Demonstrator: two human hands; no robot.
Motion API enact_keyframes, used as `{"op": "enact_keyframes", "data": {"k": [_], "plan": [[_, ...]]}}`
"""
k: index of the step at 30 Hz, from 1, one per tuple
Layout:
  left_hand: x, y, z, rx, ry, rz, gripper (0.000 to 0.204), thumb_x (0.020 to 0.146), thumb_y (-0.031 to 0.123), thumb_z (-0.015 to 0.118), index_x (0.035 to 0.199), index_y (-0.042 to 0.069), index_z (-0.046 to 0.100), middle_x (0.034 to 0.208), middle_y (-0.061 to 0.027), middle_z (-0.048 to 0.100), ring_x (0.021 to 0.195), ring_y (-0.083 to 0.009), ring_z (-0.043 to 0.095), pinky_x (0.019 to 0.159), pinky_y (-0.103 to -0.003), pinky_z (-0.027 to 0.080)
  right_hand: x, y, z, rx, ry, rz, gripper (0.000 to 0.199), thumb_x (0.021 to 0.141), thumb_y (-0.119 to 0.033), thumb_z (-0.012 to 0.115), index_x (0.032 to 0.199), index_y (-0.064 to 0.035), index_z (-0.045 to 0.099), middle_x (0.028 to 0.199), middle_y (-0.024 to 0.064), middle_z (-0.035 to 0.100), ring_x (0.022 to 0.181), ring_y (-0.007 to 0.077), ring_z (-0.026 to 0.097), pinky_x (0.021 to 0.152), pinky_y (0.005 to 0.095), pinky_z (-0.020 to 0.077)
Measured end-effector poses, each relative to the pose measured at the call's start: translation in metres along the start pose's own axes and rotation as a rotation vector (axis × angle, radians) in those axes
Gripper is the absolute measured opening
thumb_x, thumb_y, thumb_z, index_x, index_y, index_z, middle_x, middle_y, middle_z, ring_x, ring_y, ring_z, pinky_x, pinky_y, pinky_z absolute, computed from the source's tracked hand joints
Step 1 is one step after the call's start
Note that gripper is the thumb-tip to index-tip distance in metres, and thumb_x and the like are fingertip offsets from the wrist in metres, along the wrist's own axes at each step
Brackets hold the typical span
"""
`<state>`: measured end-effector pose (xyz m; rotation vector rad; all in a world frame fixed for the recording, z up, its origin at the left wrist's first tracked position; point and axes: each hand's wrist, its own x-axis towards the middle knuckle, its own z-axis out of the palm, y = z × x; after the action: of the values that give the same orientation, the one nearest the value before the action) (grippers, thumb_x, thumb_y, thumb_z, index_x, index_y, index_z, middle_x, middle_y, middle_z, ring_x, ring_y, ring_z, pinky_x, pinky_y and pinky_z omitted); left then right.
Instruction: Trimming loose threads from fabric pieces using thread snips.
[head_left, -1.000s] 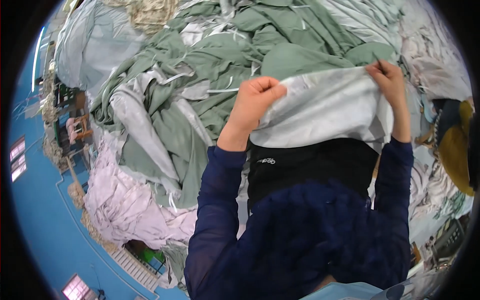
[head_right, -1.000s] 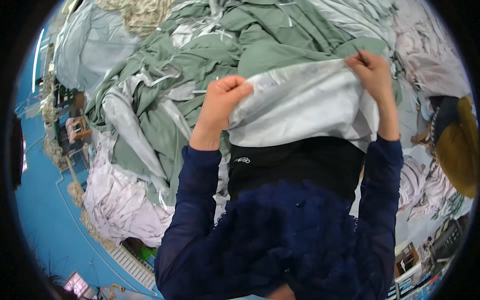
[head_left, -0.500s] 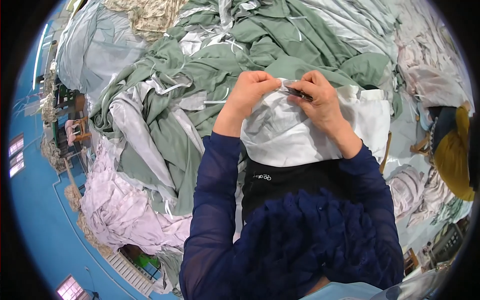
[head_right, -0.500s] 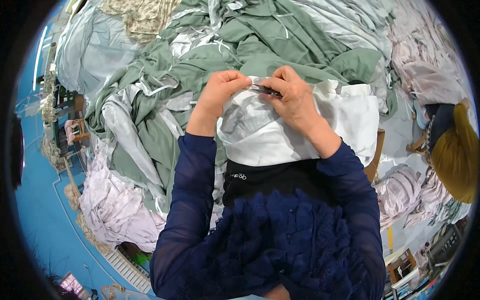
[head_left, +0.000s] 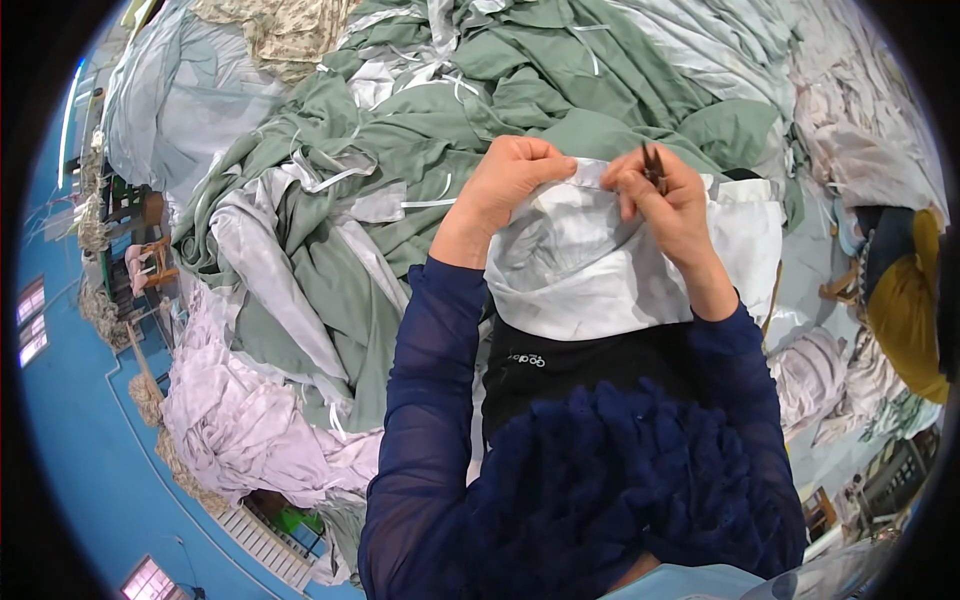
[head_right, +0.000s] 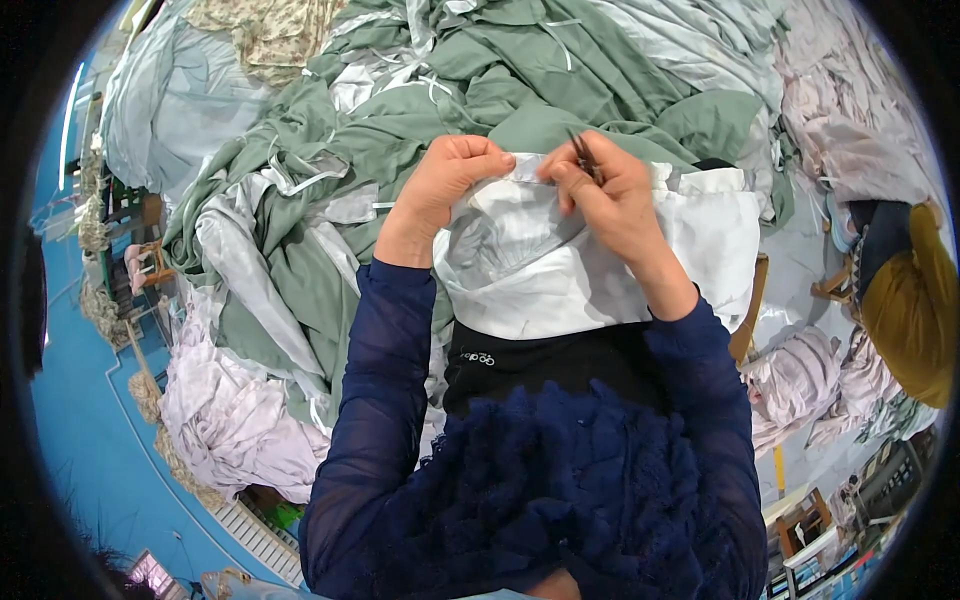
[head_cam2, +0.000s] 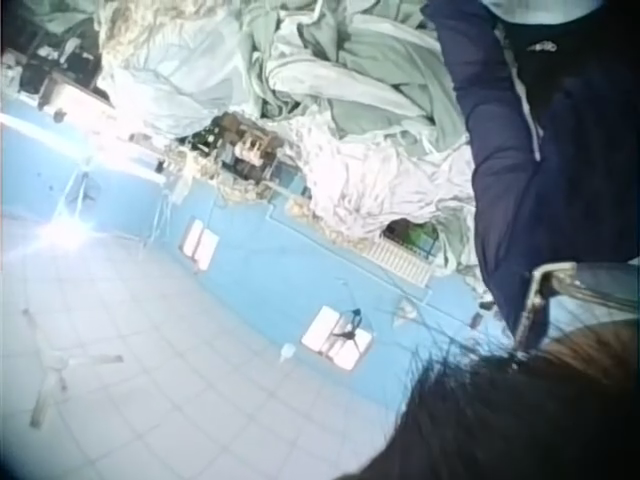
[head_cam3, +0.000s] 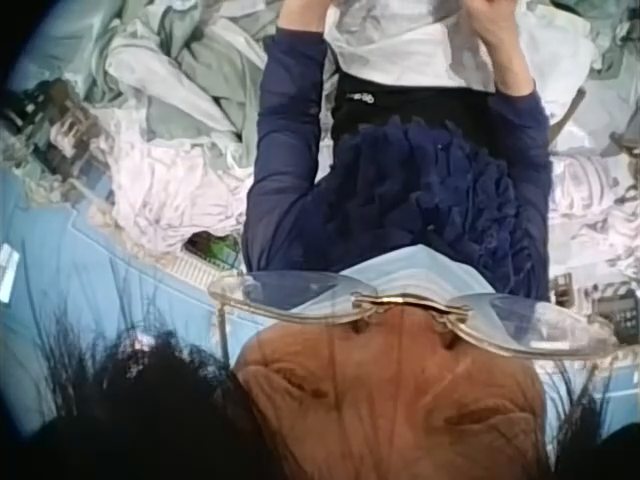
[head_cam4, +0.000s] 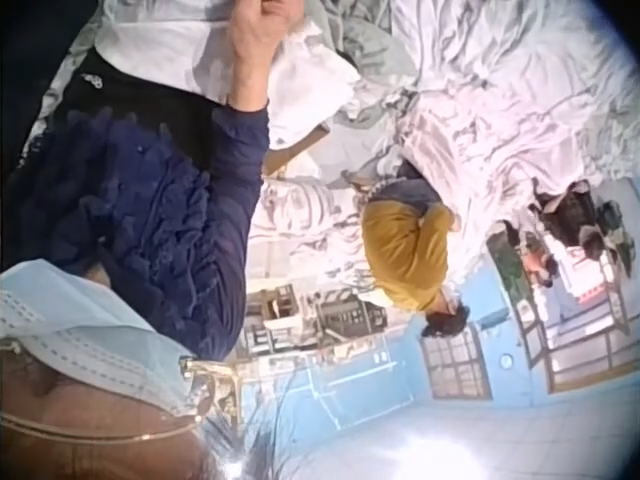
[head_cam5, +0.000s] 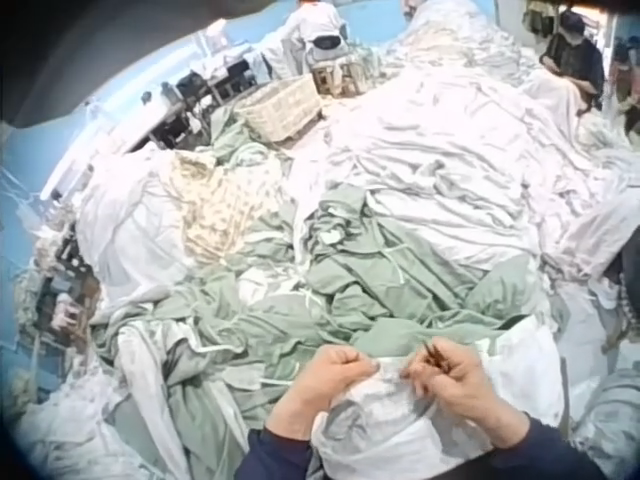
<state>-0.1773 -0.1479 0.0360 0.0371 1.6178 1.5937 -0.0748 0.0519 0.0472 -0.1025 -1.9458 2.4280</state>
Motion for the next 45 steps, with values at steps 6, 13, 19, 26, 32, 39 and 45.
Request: {"op": "enact_keyframes", "data": {"k": [6, 13, 19, 26, 32, 39, 45], "plan": [[0.0, -0.003, 0.005, -0.014, -0.001, 0.044, 0.013, 0.086, 0.013, 0.073, 0.08, 0.003, 0.069, 0.075, 0.0026, 0.065, 0.066, -0.0039, 0.055, 0.061, -0.02, 0.041, -0.008, 0.013, -0.022, -0.232, 0.082, 0.002, 0.007, 0.097, -0.006, 0.057, 0.091, -0.004, 0.058, 0.067, -0.0022, 0.056, 0.053, 0.0032, 0.047, 0.048, 0.0182, 0.0355], [0.002, 0.001, 0.01, -0.022, 0.016, 0.019, 0.013, 0.084, 0.012, 0.074, 0.08, 0.0, 0.07, 0.072, 0.0039, 0.062, 0.065, -0.0043, 0.051, 0.06, -0.021, 0.039, -0.02, 0.022, -0.031, -0.267, 0.164, -0.008, 0.013, 0.086, -0.01, 0.074, 0.085, -0.0023, 0.063, 0.073, -0.0042, 0.057, 0.062, 0.0034, 0.048, 0.055, 0.0201, 0.0388], [0.003, -0.001, 0.011, -0.027, 0.019, 0.017, 0.013, 0.084, 0.012, 0.074, 0.078, 0.002, 0.069, 0.071, 0.0054, 0.061, 0.064, -0.0028, 0.049, 0.058, -0.021, 0.037, -0.021, 0.014, -0.02, -0.608, 0.028, -0.01, 0.016, 0.078, -0.007, 0.079, 0.085, -0.0019, 0.066, 0.075, -0.0023, 0.054, 0.062, 0.0073, 0.045, 0.06, 0.0232, 0.0393], [0.005, -0.005, 0.008, -0.02, 0.023, 0.027, 0.013, 0.085, 0.012, 0.074, 0.078, 0.002, 0.069, 0.071, 0.004, 0.063, 0.062, -0.0028, 0.051, 0.058, -0.02, 0.038, -0.022, 0.004, -0.035, -0.372, -0.019, 0.117, 0.012, 0.086, -0.008, 0.069, 0.081, -0.0022, 0.06, 0.079, -0.0013, 0.057, 0.065, 0.0081, 0.047, 0.06, 0.0263, 0.0385], [0.007, -0.004, 0.016, -0.015, 0.04, 0.021, 0.015, 0.083, 0.012, 0.075, 0.074, 0.002, 0.068, 0.067, 0.0062, 0.059, 0.06, -0.002, 0.046, 0.055, -0.021, 0.033, -0.01, 0.008, -0.018, -0.212, 0.073, -0.154, 0.006, 0.092, -0.004, 0.059, 0.087, -0.0026, 0.057, 0.083, 0.0011, 0.06, 0.068, 0.0066, 0.053, 0.063, 0.0233, 0.042], [0.004, -0.002, 0.019, -0.027, 0.044, 0.042, 0.014, 0.083, 0.012, 0.074, 0.076, 0.001, 0.069, 0.068, 0.0058, 0.059, 0.063, -0.0025, 0.047, 0.057, -0.021, 0.034, -0.011, 0.016, -0.032, -0.346, -0.016, 0.032, 0.012, 0.094, -0.002, 0.055, 0.083, -0.0035, 0.051, 0.071, 0.0015, 0.058, 0.056, 0.0064, 0.052, 0.053, 0.0223, 0.0416], [0.005, -0.004, 0.013, -0.02, 0.04, 0.03, 0.014, 0.084, 0.011, 0.074, 0.075, 0.001, 0.068, 0.068, 0.0056, 0.059, 0.063, -0.0029, 0.047, 0.058, -0.021, 0.035, -0.024, 0.008, -0.05, -0.305, 0.096, 0.12, 0.008, 0.09, -0.005, 0.063, 0.089, -0.0021, 0.056, 0.068, -0.0012, 0.056, 0.057, 0.0045, 0.048, 0.053, 0.0219, 0.0397]]}}
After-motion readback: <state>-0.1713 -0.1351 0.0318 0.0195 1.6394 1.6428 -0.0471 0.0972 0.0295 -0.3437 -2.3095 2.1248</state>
